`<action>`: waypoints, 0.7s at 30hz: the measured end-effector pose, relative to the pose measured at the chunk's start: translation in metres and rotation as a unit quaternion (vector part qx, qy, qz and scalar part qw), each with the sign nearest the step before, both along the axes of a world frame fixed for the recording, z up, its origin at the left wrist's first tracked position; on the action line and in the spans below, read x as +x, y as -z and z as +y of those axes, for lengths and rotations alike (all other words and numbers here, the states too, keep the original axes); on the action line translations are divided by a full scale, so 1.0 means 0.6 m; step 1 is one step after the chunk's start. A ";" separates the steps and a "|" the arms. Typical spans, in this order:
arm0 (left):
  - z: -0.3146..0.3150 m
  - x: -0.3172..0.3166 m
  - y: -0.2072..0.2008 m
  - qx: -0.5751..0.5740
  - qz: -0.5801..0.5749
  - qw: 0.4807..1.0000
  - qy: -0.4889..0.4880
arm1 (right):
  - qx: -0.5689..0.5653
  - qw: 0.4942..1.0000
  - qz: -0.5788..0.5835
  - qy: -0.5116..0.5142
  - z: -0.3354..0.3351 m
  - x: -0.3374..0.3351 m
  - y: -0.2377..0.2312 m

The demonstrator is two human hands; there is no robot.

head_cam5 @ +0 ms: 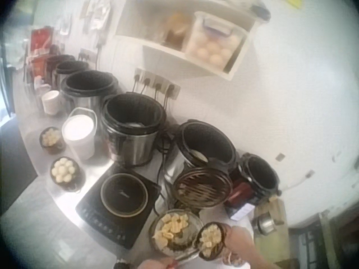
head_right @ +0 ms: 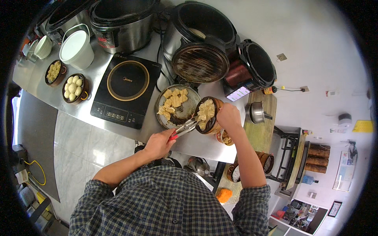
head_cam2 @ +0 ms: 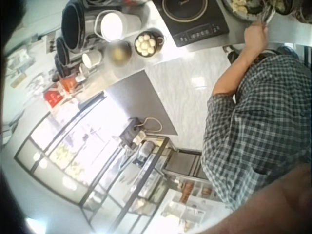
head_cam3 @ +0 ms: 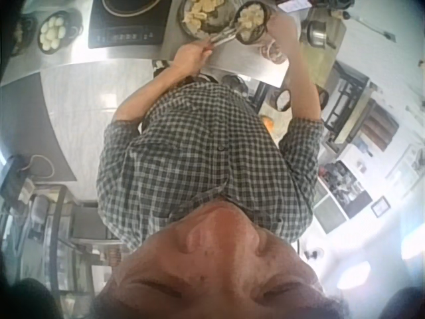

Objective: The person uses tongs to transfer cooked dumplings from a metal tray into a paper cup. They then move a bamboo steamer basket and continue transferring dumplings from the tray into the steamer basket.

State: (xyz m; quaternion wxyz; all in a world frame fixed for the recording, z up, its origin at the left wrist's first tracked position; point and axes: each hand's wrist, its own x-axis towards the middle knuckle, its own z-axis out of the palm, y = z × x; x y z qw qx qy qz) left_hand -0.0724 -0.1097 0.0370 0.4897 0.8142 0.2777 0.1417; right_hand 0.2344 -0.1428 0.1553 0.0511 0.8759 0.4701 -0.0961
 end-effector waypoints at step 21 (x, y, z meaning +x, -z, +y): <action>0.091 -0.030 0.027 0.077 0.240 0.965 0.069 | -0.080 0.994 -0.069 0.028 0.046 0.019 -0.006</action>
